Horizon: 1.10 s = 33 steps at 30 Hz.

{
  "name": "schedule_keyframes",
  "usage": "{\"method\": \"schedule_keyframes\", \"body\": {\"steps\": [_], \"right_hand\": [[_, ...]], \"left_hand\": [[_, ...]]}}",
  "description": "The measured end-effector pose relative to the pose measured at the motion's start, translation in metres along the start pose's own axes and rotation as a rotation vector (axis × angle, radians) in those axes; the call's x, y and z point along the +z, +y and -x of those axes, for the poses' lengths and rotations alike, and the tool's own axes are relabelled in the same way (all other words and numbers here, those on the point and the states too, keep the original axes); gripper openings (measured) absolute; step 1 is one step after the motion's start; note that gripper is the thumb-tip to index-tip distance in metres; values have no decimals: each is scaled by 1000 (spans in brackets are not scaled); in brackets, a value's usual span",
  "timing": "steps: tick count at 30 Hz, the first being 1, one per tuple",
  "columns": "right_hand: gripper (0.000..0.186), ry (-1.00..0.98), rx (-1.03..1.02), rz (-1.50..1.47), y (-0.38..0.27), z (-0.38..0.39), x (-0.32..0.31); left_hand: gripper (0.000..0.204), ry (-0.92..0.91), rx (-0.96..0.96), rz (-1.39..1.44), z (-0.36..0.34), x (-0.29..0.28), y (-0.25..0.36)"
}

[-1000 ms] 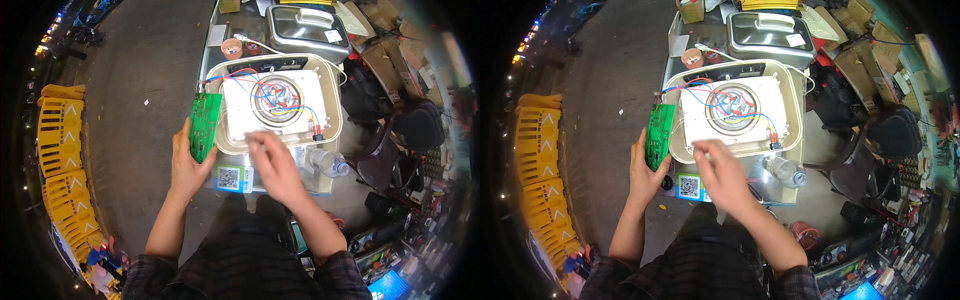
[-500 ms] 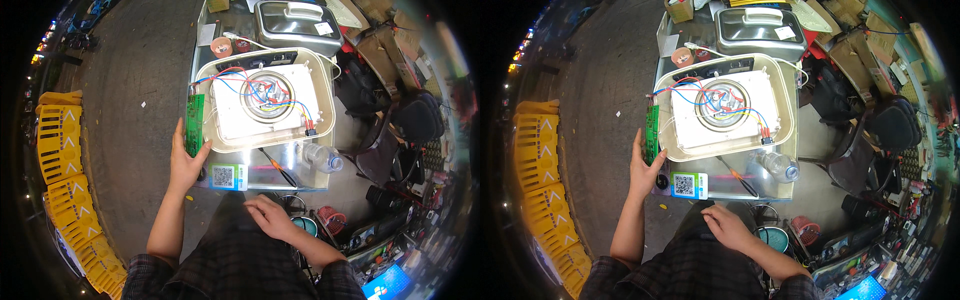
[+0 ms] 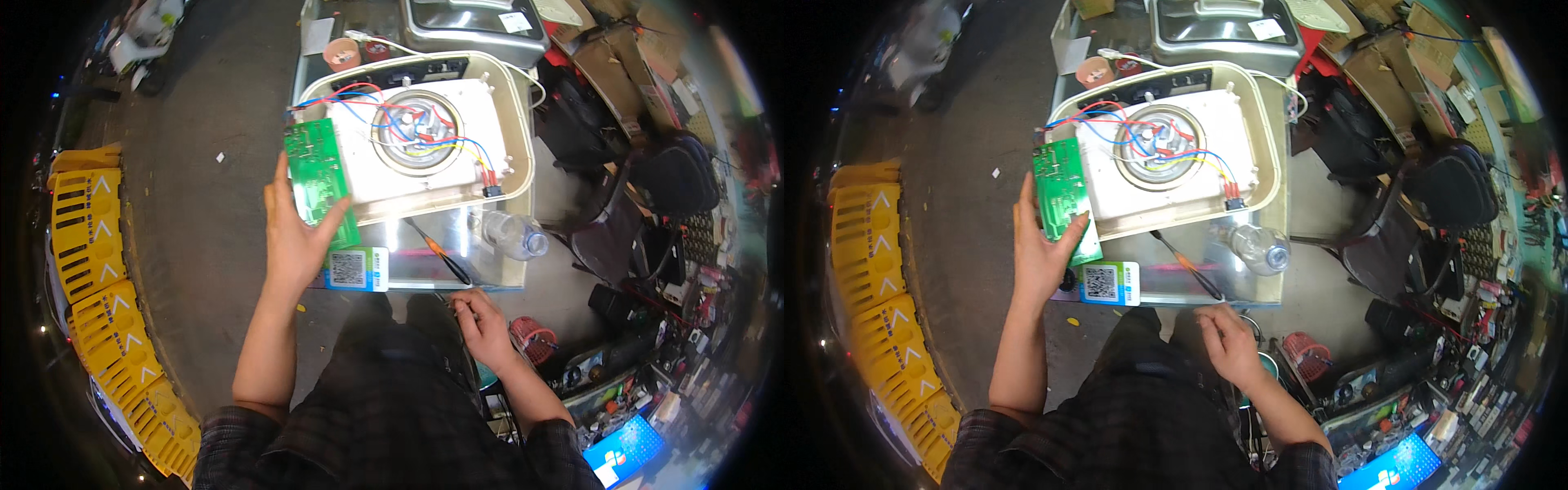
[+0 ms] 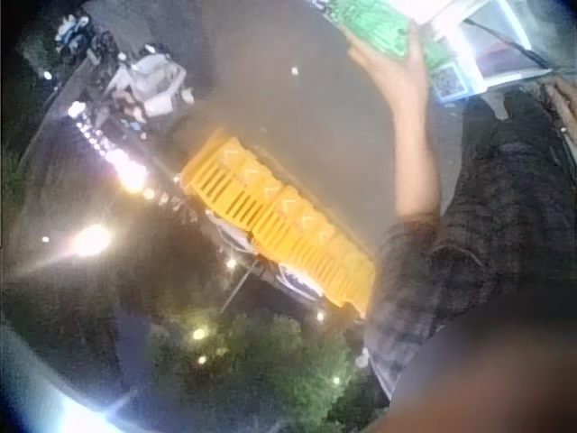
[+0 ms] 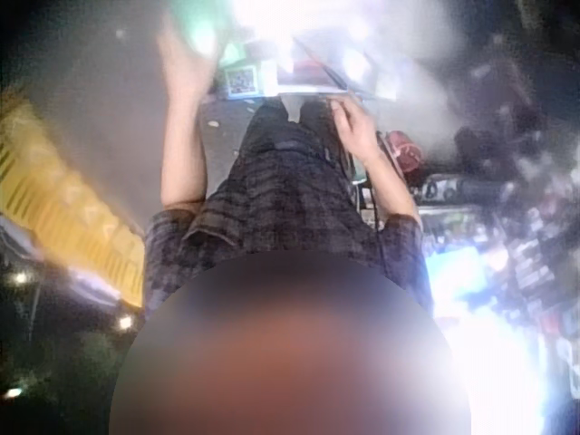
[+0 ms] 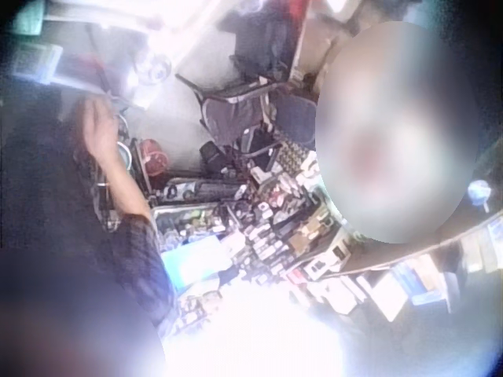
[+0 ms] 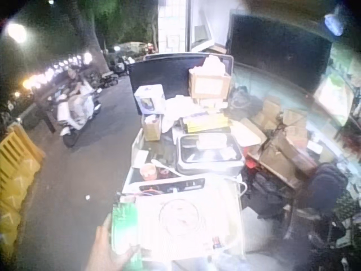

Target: The person works at a cluttered outdoor stall, using a screwdriver to probe and adjust components on a green circuit board. They repeatedly flip the board, touch wires, and inspect both sides while handling the board and a small plastic bottle.

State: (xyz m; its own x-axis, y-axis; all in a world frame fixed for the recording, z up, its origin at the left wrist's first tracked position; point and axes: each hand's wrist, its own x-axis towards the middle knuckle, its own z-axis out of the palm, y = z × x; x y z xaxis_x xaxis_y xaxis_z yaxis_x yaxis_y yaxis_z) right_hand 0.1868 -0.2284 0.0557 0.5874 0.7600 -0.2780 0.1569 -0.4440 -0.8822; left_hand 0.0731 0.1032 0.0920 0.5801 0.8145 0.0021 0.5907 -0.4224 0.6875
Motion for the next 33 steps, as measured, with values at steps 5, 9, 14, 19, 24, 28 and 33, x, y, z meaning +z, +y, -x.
{"method": "schedule_keyframes", "body": {"steps": [5,9,14,19,24,28,33], "right_hand": [[7,249,121,-51,29,5,-20],[15,418,262,-257,46,1,-28],[18,201,344,-69,42,2,-23],[31,84,-137,393,21,-10,0],[50,42,-226,700,15,-37,21],[49,-2,-158,773,23,-52,27],[37,43,-158,563,20,-42,25]], "left_hand": [[97,-32,-105,161,-4,-3,-3],[81,-56,-147,237,2,-17,-23],[50,74,-277,264,27,-31,-66],[37,-108,-351,159,67,-30,-85],[34,-93,-352,630,70,-15,-89],[32,-35,-401,521,81,-14,-102],[29,-22,-496,430,114,-26,-136]]}}
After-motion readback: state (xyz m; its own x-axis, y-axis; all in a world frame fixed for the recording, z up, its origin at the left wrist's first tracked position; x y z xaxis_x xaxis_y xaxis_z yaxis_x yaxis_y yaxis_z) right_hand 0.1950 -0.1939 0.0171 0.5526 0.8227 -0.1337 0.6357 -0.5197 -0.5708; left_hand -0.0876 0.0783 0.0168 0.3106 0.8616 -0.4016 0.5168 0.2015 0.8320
